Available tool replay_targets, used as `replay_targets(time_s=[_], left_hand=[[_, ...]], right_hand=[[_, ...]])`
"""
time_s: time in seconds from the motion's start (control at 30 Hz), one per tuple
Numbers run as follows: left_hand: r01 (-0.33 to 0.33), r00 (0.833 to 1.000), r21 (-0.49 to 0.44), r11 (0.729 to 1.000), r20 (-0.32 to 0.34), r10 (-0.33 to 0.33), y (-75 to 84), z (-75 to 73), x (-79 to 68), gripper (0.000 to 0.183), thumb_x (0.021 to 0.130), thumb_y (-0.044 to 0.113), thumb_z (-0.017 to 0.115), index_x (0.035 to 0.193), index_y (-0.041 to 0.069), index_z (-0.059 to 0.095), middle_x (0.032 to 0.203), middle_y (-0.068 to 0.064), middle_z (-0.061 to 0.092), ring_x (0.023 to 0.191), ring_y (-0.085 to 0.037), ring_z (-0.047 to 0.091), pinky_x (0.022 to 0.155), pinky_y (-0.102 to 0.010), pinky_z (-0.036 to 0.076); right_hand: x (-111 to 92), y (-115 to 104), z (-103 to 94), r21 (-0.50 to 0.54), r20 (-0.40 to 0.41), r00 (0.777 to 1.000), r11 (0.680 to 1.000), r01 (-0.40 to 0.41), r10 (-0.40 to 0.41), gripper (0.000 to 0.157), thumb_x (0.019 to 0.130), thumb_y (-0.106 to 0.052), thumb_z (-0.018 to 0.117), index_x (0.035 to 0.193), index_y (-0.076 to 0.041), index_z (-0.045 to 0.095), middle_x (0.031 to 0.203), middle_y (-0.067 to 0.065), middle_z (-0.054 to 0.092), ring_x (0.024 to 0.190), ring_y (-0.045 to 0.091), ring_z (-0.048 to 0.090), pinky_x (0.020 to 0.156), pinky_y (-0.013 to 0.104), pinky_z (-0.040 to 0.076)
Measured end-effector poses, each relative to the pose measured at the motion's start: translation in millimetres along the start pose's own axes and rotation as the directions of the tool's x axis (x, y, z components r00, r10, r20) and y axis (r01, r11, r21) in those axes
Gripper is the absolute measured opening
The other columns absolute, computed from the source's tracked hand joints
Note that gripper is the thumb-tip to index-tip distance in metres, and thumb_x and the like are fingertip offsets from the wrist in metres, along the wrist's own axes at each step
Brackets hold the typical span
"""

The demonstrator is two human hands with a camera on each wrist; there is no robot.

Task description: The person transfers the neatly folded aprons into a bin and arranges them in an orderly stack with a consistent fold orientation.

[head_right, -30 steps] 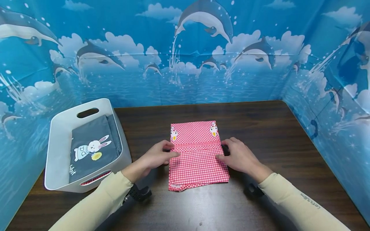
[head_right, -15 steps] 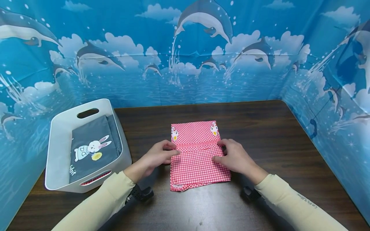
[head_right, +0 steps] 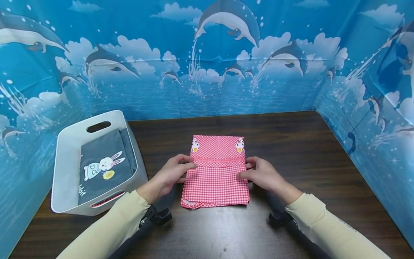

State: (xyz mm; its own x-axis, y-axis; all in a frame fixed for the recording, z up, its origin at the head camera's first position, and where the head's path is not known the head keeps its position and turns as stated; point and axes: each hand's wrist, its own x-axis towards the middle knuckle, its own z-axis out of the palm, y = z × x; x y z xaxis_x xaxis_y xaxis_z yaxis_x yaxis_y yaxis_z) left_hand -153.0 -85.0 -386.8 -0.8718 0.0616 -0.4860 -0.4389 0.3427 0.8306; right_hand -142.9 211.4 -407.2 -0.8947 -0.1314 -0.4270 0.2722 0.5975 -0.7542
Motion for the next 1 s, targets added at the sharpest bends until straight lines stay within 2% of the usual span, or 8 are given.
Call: replay_targets(time_s=[0.07,0.13,0.33,0.47,0.6,0.73,0.87,1.0], left_hand=[[0.013,1.0,-0.037,0.999,-0.007,-0.014,-0.6,-1.0,0.6,0.047,0.102,0.025,0.071,0.143,0.006,0.057,0.147,-0.018,0.056,0.109,-0.025,0.062,0.085,-0.034,0.055],[0.024,1.0,-0.074,0.997,-0.009,-0.024,-1.8,-2.5,2.1,0.051,0.103,0.024,0.07,0.147,0.004,0.052,0.147,-0.02,0.056,0.108,-0.024,0.064,0.086,-0.034,0.057],[0.026,1.0,-0.16,0.987,-0.006,-0.027,-0.4,-6.3,4.5,0.051,0.106,0.021,0.064,0.151,0.005,0.047,0.141,-0.02,0.062,0.117,-0.029,0.07,0.107,-0.046,0.055],[0.009,1.0,-0.15,0.989,-0.013,-0.011,-0.6,-8.0,5.2,0.05,0.106,0.021,0.064,0.152,0.009,0.052,0.134,-0.019,0.069,0.112,-0.029,0.074,0.107,-0.046,0.054],[0.014,1.0,-0.105,0.994,0.02,-0.012,-1.8,-9.5,5.5,0.044,0.106,0.023,0.065,0.147,0.01,0.059,0.137,-0.018,0.066,0.111,-0.029,0.072,0.107,-0.047,0.055],[0.017,0.998,-0.046,0.999,0.064,-0.014,-5.0,-10.5,5.0,0.04,0.105,0.024,0.067,0.142,0.009,0.063,0.144,-0.018,0.062,0.119,-0.031,0.069,0.11,-0.05,0.054],[-0.001,0.995,-0.025,1.0,0.1,0.004,-10.6,-11.7,5.9,0.04,0.105,0.024,0.068,0.141,0.008,0.063,0.143,-0.017,0.064,0.122,-0.031,0.068,0.111,-0.05,0.054],[-0.032,0.987,0.005,0.999,0.156,0.031,-18.2,-13.5,9.3,0.034,0.104,0.021,0.07,0.134,0.005,0.067,0.136,-0.015,0.066,0.118,-0.027,0.068,0.108,-0.047,0.056]], right_hand=[[1,0,0.2,0.038,0.02,1.0,0.999,-0.002,0.001,0.086,0.095,-0.033,0.08,0.16,0.007,0.038,0.146,0.027,0.06,0.125,0.035,0.062,0.106,0.052,0.056],[2,0,0.2,0.069,0.035,0.999,0.998,0.005,-0.008,0.085,0.096,-0.031,0.079,0.16,0.007,0.037,0.147,0.026,0.06,0.126,0.035,0.062,0.107,0.053,0.055],[1,1,-0.3,0.104,0.04,0.998,0.994,0.044,-0.049,0.086,0.099,-0.033,0.077,0.162,0.006,0.034,0.144,0.023,0.058,0.126,0.033,0.059,0.107,0.05,0.055],[-1,2,-0.3,0.133,0.053,0.996,0.989,0.058,-0.065,0.088,0.1,-0.033,0.077,0.164,0.004,0.03,0.145,0.023,0.055,0.123,0.031,0.063,0.103,0.046,0.059],[-2,1,0.0,0.185,0.083,0.995,0.982,0.045,-0.061,0.09,0.1,-0.032,0.078,0.166,0.001,0.027,0.15,0.026,0.05,0.117,0.027,0.069,0.098,0.041,0.063],[-2,3,0.5,0.185,0.087,0.995,0.982,0.04,-0.057,0.092,0.099,-0.035,0.079,0.167,-0.003,0.027,0.155,0.027,0.048,0.126,0.032,0.065,0.105,0.046,0.06],[-2,7,0.1,0.149,0.071,0.995,0.987,0.064,-0.075,0.082,0.098,-0.035,0.079,0.165,-0.008,0.039,0.158,0.025,0.051,0.137,0.039,0.056,0.114,0.059,0.051],[-1,10,-0.6,0.132,0.079,0.99,0.986,0.104,-0.115,0.066,0.096,-0.032,0.08,0.154,-0.01,0.057,0.152,0.021,0.059,0.128,0.034,0.059,0.106,0.05,0.052]])
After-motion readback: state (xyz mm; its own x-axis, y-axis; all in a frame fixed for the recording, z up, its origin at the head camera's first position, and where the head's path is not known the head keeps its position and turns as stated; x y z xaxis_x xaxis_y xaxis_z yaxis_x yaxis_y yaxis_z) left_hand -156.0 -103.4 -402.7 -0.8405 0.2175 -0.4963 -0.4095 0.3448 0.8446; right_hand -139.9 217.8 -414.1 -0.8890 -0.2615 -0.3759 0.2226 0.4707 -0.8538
